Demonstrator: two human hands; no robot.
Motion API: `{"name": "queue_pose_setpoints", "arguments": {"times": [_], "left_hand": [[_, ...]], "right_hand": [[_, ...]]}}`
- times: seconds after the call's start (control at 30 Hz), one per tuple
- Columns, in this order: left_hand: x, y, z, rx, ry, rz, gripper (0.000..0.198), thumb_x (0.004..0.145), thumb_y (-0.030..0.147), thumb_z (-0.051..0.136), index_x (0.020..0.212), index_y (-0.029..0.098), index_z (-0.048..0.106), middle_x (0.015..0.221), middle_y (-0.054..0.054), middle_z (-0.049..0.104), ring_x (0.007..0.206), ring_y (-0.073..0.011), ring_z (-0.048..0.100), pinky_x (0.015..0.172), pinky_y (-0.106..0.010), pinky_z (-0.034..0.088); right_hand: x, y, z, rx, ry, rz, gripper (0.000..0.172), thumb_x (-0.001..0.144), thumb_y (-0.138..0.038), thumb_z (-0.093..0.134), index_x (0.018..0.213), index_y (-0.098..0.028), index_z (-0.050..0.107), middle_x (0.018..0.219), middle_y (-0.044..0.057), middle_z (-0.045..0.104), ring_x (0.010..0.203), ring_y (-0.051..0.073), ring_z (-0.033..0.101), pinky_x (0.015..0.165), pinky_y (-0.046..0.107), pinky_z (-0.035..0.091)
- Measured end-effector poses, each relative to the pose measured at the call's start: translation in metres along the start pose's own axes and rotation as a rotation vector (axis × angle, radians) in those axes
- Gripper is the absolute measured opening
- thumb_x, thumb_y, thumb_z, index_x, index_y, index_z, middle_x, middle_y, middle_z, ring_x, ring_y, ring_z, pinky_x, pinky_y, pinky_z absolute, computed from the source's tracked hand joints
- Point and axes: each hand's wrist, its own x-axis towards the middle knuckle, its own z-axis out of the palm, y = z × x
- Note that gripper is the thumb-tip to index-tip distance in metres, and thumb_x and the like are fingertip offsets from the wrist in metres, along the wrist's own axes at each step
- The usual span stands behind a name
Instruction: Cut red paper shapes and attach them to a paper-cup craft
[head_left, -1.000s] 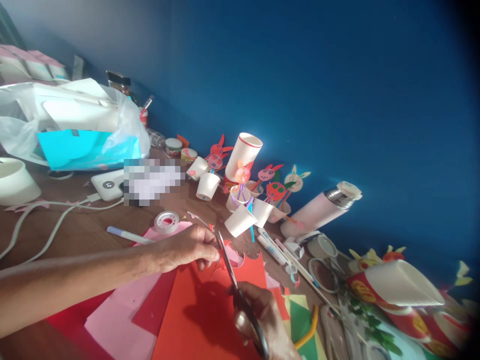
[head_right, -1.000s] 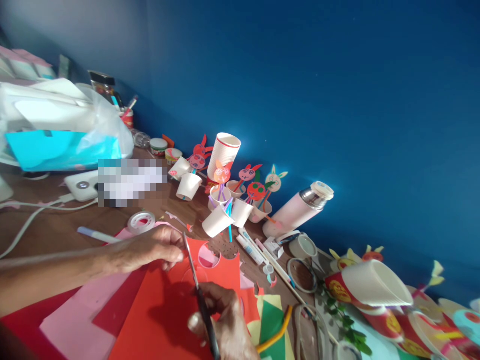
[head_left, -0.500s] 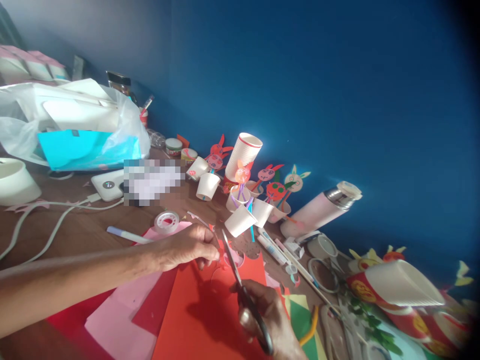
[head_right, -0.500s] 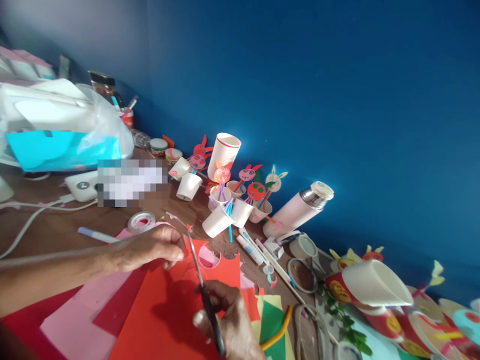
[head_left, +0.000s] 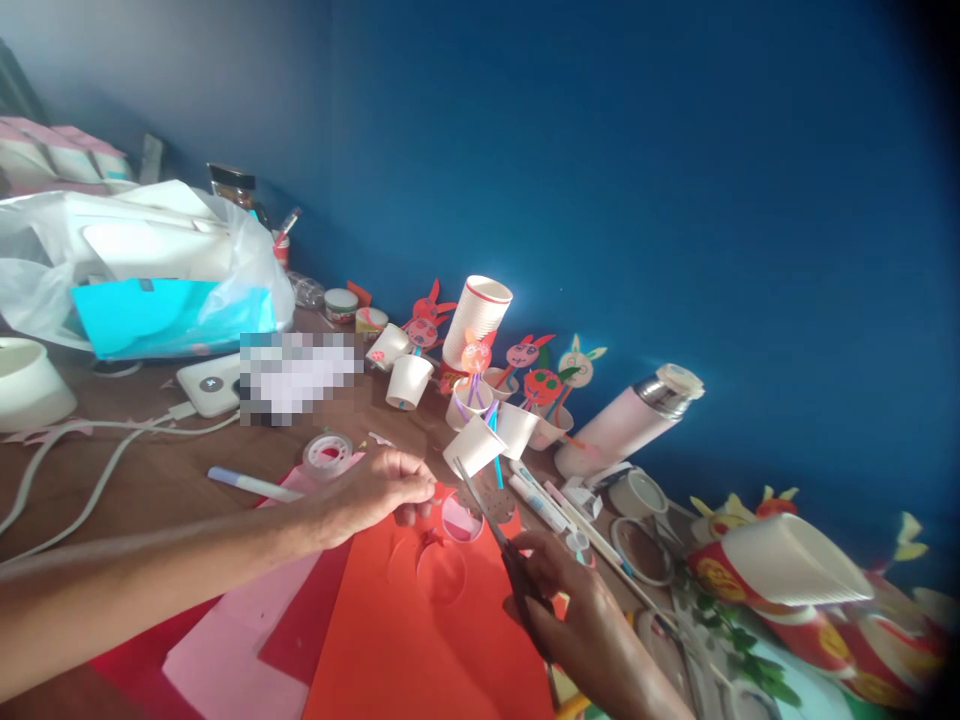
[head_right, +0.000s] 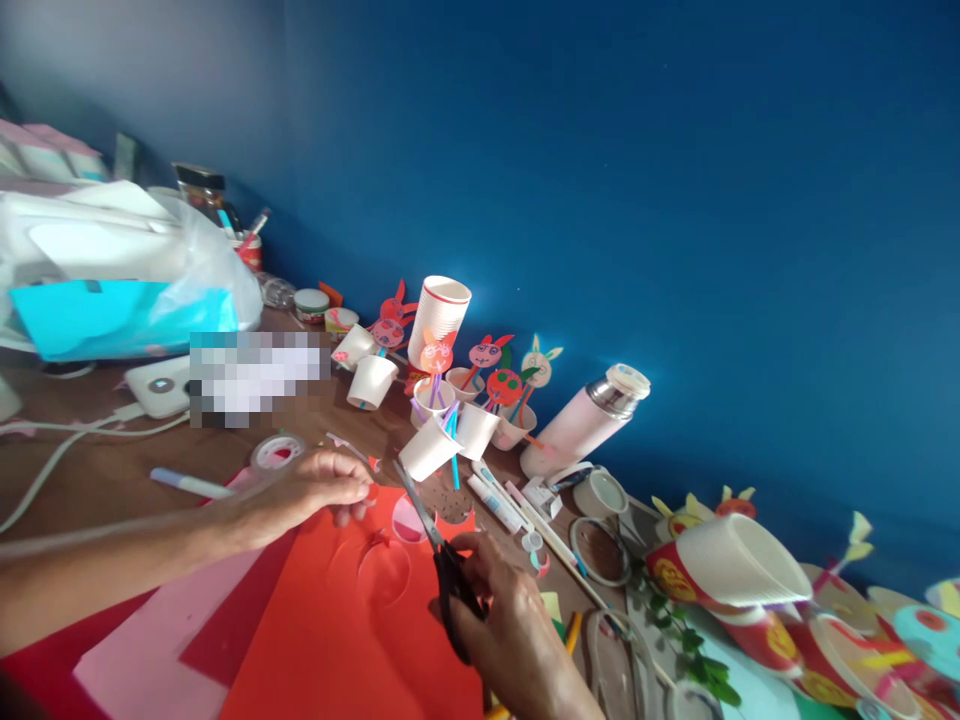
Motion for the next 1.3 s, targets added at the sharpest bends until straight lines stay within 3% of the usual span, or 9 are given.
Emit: {"name": "queue_pose_setpoints", "arguments": {"times": [0.13, 0.3, 0.47, 0.7, 0.83, 1.07, 1.2, 1.3], "left_hand": [[0.003, 0.001, 0.001, -0.010, 0.035, 0.001, 0.022, 0.070, 0.034, 0.055, 0.065, 0.013, 0.059, 0.061, 0.000, 0.061, 0.053, -0.0110, 0.054, 0.055, -0.024, 0.042], [0.004, 0.003, 0.003, 0.011, 0.033, 0.009, 0.020, 0.070, 0.033, 0.056, 0.062, 0.014, 0.058, 0.061, 0.000, 0.061, 0.052, -0.0102, 0.053, 0.056, -0.024, 0.041], [0.004, 0.002, 0.005, 0.025, 0.032, 0.023, 0.018, 0.069, 0.032, 0.057, 0.065, 0.014, 0.058, 0.058, 0.001, 0.059, 0.051, -0.0104, 0.052, 0.054, -0.023, 0.041], [-0.003, -0.010, 0.013, -0.053, 0.014, 0.019, 0.018, 0.070, 0.031, 0.056, 0.061, 0.015, 0.055, 0.059, 0.001, 0.057, 0.051, -0.0099, 0.051, 0.055, -0.024, 0.040], [-0.010, -0.014, 0.018, -0.108, -0.026, -0.009, 0.023, 0.073, 0.033, 0.053, 0.061, 0.014, 0.055, 0.061, 0.000, 0.057, 0.053, -0.0099, 0.050, 0.056, -0.024, 0.039], [-0.017, -0.013, 0.021, -0.125, -0.042, -0.021, 0.026, 0.073, 0.036, 0.051, 0.062, 0.014, 0.056, 0.060, 0.000, 0.056, 0.053, -0.0099, 0.048, 0.058, -0.025, 0.039], [-0.018, -0.014, 0.019, -0.100, -0.004, -0.024, 0.025, 0.072, 0.038, 0.053, 0.063, 0.014, 0.056, 0.061, 0.000, 0.057, 0.055, -0.0105, 0.050, 0.057, -0.024, 0.039], [-0.020, -0.016, 0.021, -0.036, -0.002, -0.022, 0.025, 0.069, 0.040, 0.056, 0.064, 0.015, 0.056, 0.060, 0.000, 0.057, 0.054, -0.0115, 0.051, 0.055, -0.025, 0.039]], "right_hand": [[-0.002, 0.005, -0.009, -0.081, 0.032, 0.022, 0.029, 0.070, -0.017, 0.054, 0.098, -0.025, 0.057, 0.063, -0.006, 0.061, 0.055, 0.012, 0.055, 0.051, 0.020, 0.040], [-0.021, 0.041, -0.016, -0.223, 0.095, 0.009, 0.034, 0.068, -0.021, 0.054, 0.100, -0.025, 0.062, 0.071, -0.003, 0.070, 0.063, 0.015, 0.063, 0.058, 0.021, 0.046], [-0.044, 0.080, -0.003, -0.386, 0.264, -0.016, 0.036, 0.068, -0.025, 0.052, 0.101, -0.027, 0.063, 0.084, 0.001, 0.073, 0.074, 0.018, 0.068, 0.064, 0.021, 0.050], [-0.058, 0.102, 0.013, -0.707, 0.276, -0.095, 0.037, 0.075, -0.021, 0.044, 0.110, -0.026, 0.057, 0.086, 0.001, 0.069, 0.069, 0.017, 0.068, 0.055, 0.021, 0.050], [-0.058, 0.099, 0.019, -0.883, 0.263, -0.120, 0.037, 0.076, -0.017, 0.047, 0.112, -0.022, 0.056, 0.077, 0.002, 0.066, 0.070, 0.018, 0.067, 0.054, 0.022, 0.050], [-0.059, 0.081, 0.015, -1.025, 0.201, -0.077, 0.038, 0.069, -0.015, 0.055, 0.105, -0.025, 0.062, 0.083, 0.005, 0.067, 0.071, 0.022, 0.066, 0.056, 0.026, 0.051], [-0.054, 0.059, 0.000, -0.935, 0.241, -0.047, 0.026, 0.075, -0.023, 0.053, 0.099, -0.026, 0.064, 0.084, 0.006, 0.069, 0.072, 0.023, 0.066, 0.058, 0.027, 0.049], [-0.043, 0.026, -0.001, -0.708, 0.268, -0.099, 0.024, 0.081, -0.025, 0.047, 0.099, -0.027, 0.062, 0.078, 0.002, 0.068, 0.066, 0.019, 0.065, 0.057, 0.026, 0.046]]}}
